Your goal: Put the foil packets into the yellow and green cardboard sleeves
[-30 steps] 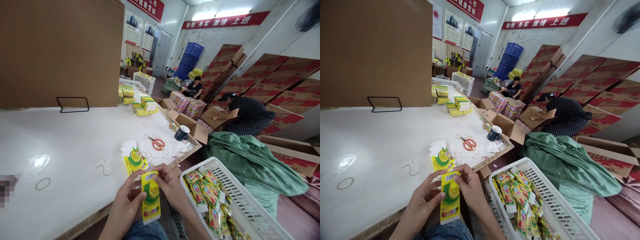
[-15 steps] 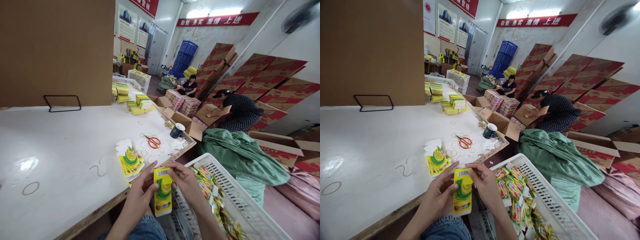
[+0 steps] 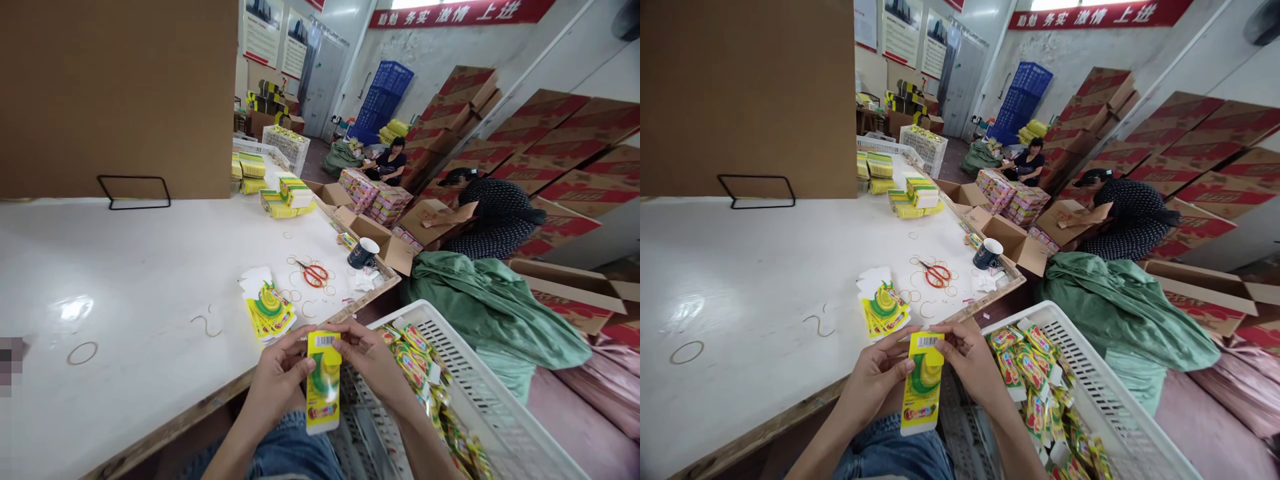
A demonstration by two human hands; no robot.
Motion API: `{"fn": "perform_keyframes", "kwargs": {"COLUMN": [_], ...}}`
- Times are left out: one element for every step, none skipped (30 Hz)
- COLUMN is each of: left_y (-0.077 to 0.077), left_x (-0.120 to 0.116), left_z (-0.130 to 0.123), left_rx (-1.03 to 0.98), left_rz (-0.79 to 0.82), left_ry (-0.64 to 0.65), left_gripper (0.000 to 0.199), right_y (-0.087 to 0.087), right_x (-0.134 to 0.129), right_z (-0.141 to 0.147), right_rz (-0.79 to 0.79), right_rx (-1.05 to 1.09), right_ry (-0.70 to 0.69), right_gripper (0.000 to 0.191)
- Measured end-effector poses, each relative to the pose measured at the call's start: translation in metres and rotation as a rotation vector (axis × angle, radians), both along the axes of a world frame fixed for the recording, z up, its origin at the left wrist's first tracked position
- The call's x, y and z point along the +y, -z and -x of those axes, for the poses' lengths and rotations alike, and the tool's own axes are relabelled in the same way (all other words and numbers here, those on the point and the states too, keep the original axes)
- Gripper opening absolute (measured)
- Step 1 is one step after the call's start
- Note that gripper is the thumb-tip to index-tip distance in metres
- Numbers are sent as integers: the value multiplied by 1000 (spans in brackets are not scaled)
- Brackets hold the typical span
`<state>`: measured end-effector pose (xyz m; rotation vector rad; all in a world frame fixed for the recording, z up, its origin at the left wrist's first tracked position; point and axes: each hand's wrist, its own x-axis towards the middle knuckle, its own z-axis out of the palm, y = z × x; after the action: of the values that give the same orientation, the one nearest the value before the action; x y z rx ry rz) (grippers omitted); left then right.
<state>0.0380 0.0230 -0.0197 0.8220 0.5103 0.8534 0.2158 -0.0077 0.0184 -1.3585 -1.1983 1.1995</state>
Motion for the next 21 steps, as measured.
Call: {"fn": "perform_keyframes", "kwargs": {"left_y": [0,0,0,-1,-2,-3,-3,-3,-3,-2,-1,1,2,3,3,3,2,1,0,-2,-4], "left_x": [1,1,2,2,2,1,1,0,0,0,0,0,1,2,3,3,4,4,3,2,0], "left_z": [2,4,5,5,5,4,3,2,1,1,1,2,3,4,5,6,7,6,5,4,2], "left_rx": [6,15,25,34,40,43,45,47,50,56,63,67,62,50,34,21,15,17,27,41,56], "left_rz": [-2,-2,-4,-5,-5,-2,2,8,14,19,24,28,32,36,38,39,39,39,37,32,21], "left_ry": [7,9,6,0,-11,-25,-37,-47,-52,-52,-49,-40,-27,-12,4,14,18,15,6,-6,-13], "left_gripper": [46,46,47,47,47,48,49,50,50,49,48,46,45,44,44,44,44,43,43,42,43], "right_y": [0,1,2,4,6,8,11,13,14,15,15,14,13,12,10,9,9,9,10,9,8], "right_x": [0,-1,-1,0,0,0,1,1,1,0,0,-1,-2,-3,-3,-4,-4,-3,-2,-2,-2], "right_z": [1,2,4,7,11,14,17,19,19,18,16,12,8,3,0,-1,-1,0,3,6,7], "right_rz": [23,46,62,63,50,35,26,23,26,34,45,59,75,92,105,111,109,99,89,80,70], "right_rx": [23,54,86,111,124,126,121,113,107,101,93,83,68,51,31,13,-2,-14,-30,-49,-75], "right_ry": [-44,-83,-106,-106,-85,-51,-18,7,22,24,16,-5,-33,-61,-82,-92,-89,-78,-65,-53,-47], "right_gripper": [25,29,32,34,33,32,31,30,30,30,30,31,31,32,33,34,35,35,35,35,35]}}
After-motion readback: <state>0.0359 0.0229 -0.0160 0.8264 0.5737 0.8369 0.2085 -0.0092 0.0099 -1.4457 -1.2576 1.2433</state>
